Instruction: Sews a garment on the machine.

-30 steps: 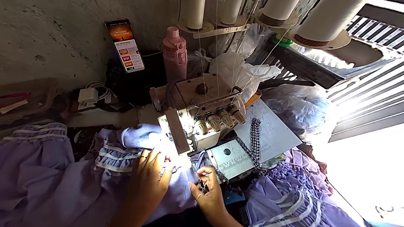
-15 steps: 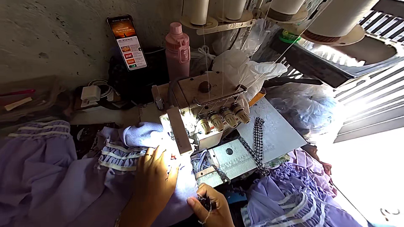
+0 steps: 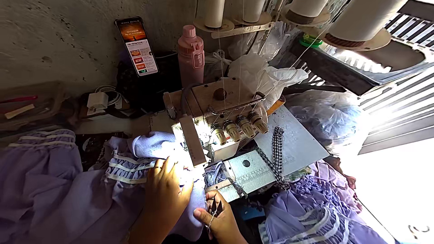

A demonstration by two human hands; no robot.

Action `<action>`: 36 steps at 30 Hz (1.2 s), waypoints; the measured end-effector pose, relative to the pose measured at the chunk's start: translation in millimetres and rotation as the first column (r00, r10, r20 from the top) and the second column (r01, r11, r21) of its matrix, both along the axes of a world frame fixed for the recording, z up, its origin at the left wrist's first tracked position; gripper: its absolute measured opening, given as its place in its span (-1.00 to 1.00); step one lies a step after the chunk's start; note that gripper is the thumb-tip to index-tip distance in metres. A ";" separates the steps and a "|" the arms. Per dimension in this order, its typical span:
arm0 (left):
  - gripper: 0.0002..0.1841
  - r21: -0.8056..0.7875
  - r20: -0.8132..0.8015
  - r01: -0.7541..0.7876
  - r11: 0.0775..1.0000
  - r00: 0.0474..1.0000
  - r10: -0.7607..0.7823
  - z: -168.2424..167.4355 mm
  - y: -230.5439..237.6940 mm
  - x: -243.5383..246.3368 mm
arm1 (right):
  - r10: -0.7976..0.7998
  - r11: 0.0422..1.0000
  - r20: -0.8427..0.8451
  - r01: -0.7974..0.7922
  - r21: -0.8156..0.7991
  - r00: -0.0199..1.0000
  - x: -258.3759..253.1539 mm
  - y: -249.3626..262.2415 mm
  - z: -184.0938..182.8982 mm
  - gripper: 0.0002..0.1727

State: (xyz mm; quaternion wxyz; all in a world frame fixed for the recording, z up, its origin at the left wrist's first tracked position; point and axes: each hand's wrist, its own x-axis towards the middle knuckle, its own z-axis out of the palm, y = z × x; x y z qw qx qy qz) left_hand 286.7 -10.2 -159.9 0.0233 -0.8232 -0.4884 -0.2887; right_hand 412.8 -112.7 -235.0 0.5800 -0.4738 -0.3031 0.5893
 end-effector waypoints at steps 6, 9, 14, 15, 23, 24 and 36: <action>-0.63 0.217 -0.048 -0.042 0.975 0.997 0.053 -9.7 -9.9 -0.7 | 0.037 0.999 0.114 -0.041 0.026 0.993 0.7 -1.5 -0.8 -0.86; -0.68 0.256 -0.034 -0.029 0.966 0.999 0.039 -13.4 -12.6 3.7 | 0.033 0.996 0.212 -0.050 0.079 0.977 5.8 -6.2 5.4 -0.90; -0.70 0.276 -0.085 -0.027 0.961 0.995 0.052 -19.1 -19.0 24.5 | 0.026 0.994 0.286 -0.056 0.096 0.958 27.2 -15.5 22.2 -0.90; -0.70 0.277 -0.089 -0.033 0.960 0.994 0.060 -19.3 -19.7 25.8 | 0.043 0.993 0.285 -0.073 0.096 0.958 29.9 -16.2 23.3 -0.89; -0.61 0.244 -0.132 -0.030 0.969 0.989 0.064 -19.2 -17.1 18.8 | 0.059 0.990 0.248 -0.088 0.107 0.967 28.5 -9.1 21.3 -0.90; -0.57 0.227 -0.137 -0.020 0.974 0.989 0.053 -19.5 -18.5 17.7 | 0.059 0.991 0.244 -0.086 0.103 0.968 28.5 -8.3 21.7 -0.90; -0.45 0.165 -0.115 0.000 0.986 0.993 0.020 -24.8 -9.4 16.2 | 0.038 0.990 0.218 -0.066 0.123 0.975 28.2 7.8 22.1 -0.89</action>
